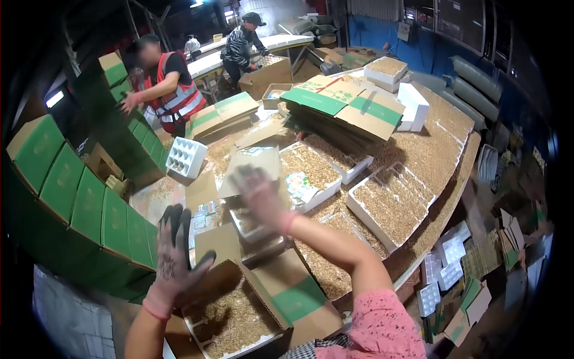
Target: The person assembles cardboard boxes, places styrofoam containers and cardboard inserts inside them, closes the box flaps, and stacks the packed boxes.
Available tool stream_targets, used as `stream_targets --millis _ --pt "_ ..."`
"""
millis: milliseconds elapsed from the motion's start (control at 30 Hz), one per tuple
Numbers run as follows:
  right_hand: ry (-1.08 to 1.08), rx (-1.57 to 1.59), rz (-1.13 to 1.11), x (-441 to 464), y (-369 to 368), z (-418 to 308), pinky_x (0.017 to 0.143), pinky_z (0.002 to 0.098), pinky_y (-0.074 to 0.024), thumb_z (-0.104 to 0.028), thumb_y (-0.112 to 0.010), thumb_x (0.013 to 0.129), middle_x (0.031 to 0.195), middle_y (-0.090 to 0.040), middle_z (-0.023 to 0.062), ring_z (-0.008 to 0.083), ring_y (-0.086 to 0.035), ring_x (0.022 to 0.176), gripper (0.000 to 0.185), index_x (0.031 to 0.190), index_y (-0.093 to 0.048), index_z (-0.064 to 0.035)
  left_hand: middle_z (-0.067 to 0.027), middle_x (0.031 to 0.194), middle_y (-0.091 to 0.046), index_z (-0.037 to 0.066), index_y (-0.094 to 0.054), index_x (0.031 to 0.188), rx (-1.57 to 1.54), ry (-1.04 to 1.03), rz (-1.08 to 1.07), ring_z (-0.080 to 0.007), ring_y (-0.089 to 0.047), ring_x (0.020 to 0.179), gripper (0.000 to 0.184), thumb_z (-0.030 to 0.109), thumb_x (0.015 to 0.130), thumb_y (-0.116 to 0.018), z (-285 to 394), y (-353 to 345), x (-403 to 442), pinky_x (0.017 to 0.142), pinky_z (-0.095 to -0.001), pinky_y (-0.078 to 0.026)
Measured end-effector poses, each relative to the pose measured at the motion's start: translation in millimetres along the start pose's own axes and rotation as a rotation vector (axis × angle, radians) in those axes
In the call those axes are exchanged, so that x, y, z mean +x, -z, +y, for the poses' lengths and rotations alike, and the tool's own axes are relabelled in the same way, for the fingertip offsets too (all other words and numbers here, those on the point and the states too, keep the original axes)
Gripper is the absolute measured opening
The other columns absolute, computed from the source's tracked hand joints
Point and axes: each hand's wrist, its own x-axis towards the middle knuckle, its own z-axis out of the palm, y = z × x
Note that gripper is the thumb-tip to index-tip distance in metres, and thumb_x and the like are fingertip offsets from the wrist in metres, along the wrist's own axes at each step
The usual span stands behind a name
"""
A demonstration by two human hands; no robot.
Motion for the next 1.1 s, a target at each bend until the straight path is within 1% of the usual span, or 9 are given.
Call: stream_targets --millis 133,267,400,467,600,667,800,933,1100 --pt "-0.149 0.074 -0.477 -2 -2 44 0.096 0.0398 -0.0415 -0.026 -0.053 0.091 0.105 -0.065 0.0057 0.0199 -0.059 0.104 0.02 0.095 -0.068 -0.0135 -0.0246 0.145 -0.03 0.002 -0.023 0.147 0.054 0.01 -0.099 -0.0434 -0.027 0.135 0.099 0.031 0.069 -0.077 -1 -4 30 0.111 -0.0523 -0.023" --pt "0.243 0.581 0.035 3 67 -37 0.095 0.0409 -0.0442 -0.018 -0.066 0.077 0.109 -0.064 0.0096 0.0271 -0.06 0.104 0.028 0.104 -0.062 -0.012 -0.0181 0.131 -0.049 0.004 -0.044 0.136 0.251 -0.152 -0.187 -0.0379 -0.044 0.123 0.065 0.019 0.077 -0.067 -20 -28 39 0.104 -0.0487 -0.034" --pt "-0.553 0.679 0.002 -34 29 55 0.103 0.0425 -0.0396 -0.029 -0.071 0.08 0.125 -0.057 0.0139 0.03 -0.052 0.117 0.049 0.124 -0.056 -0.011 -0.015 0.112 -0.06 0.007 -0.062 0.111 0.055 -0.052 -0.029 -0.0342 -0.054 0.106 0.036 0.01 0.075 -0.063 -7 17 17 0.093 -0.0435 -0.044" --pt "-0.821 0.1 -0.271 -80 10 90 0.101 0.0469 -0.0348 -0.036 -0.071 0.079 0.118 -0.057 0.0135 0.0256 -0.048 0.116 0.049 0.116 -0.06 -0.0054 -0.0155 0.108 -0.058 0.01 -0.063 0.105 -0.035 -0.109 0.135 -0.0356 -0.054 0.104 0.033 0.011 0.072 -0.067 10 54 -18 0.097 -0.05 -0.039" --pt "-0.922 0.23 -0.237 -109 13 105 0.098 0.0417 -0.0401 -0.022 -0.069 0.079 0.108 -0.064 0.0099 0.0299 -0.054 0.109 0.024 0.098 -0.069 -0.0079 -0.0063 0.093 -0.056 0.025 -0.072 0.085 -0.392 -0.077 0.006 -0.0313 -0.053 0.102 0.028 0.028 0.058 -0.078 27 73 -92 0.101 -0.0567 -0.031" --pt "-0.877 0.369 -0.212 -127 -5 125 0.103 0.0413 -0.0362 -0.04 -0.061 0.085 0.114 -0.064 0.0052 0.0255 -0.052 0.115 0.03 0.095 -0.073 -0.0145 -0.004 0.091 -0.056 0.027 -0.072 0.084 -0.508 -0.045 -0.197 -0.0297 -0.053 0.101 0.027 0.028 0.058 -0.078 28 68 -119 0.102 -0.0541 -0.031" --pt "-0.883 0.47 0.009 -116 14 112 0.102 0.036 -0.0414 -0.017 -0.061 0.085 0.121 -0.061 0.0124 0.0281 -0.056 0.115 0.027 0.108 -0.07 -0.0056 -0.0041 0.107 -0.055 0.026 -0.07 0.094 -0.069 -0.097 -0.533 -0.03 -0.048 0.112 0.037 0.021 0.058 -0.075 16 41 -173 0.104 -0.0556 -0.032" --pt "-0.485 0.923 0.349 -41 102 14 0.099 0.0382 -0.043 -0.014 -0.059 0.086 0.122 -0.059 0.0182 0.0332 -0.057 0.112 0.027 0.107 -0.068 -0.0013 -0.0056 0.104 -0.054 0.02 -0.066 0.089 0.131 -0.299 -0.477 -0.0256 -0.049 0.108 0.018 0.018 0.078 -0.052 36 55 -161 0.095 -0.0554 -0.038" --pt "0.159 0.804 0.373 16 220 -93 0.099 0.0496 -0.0404 -0.017 -0.069 0.077 0.117 -0.062 0.0149 0.0357 -0.054 0.113 0.02 0.096 -0.067 -0.0107 -0.006 0.097 -0.057 0.016 -0.065 0.084 0.115 -0.172 -0.834 -0.026 -0.058 0.091 0.011 0.02 0.077 -0.058 59 46 -212 0.083 -0.04 -0.045"
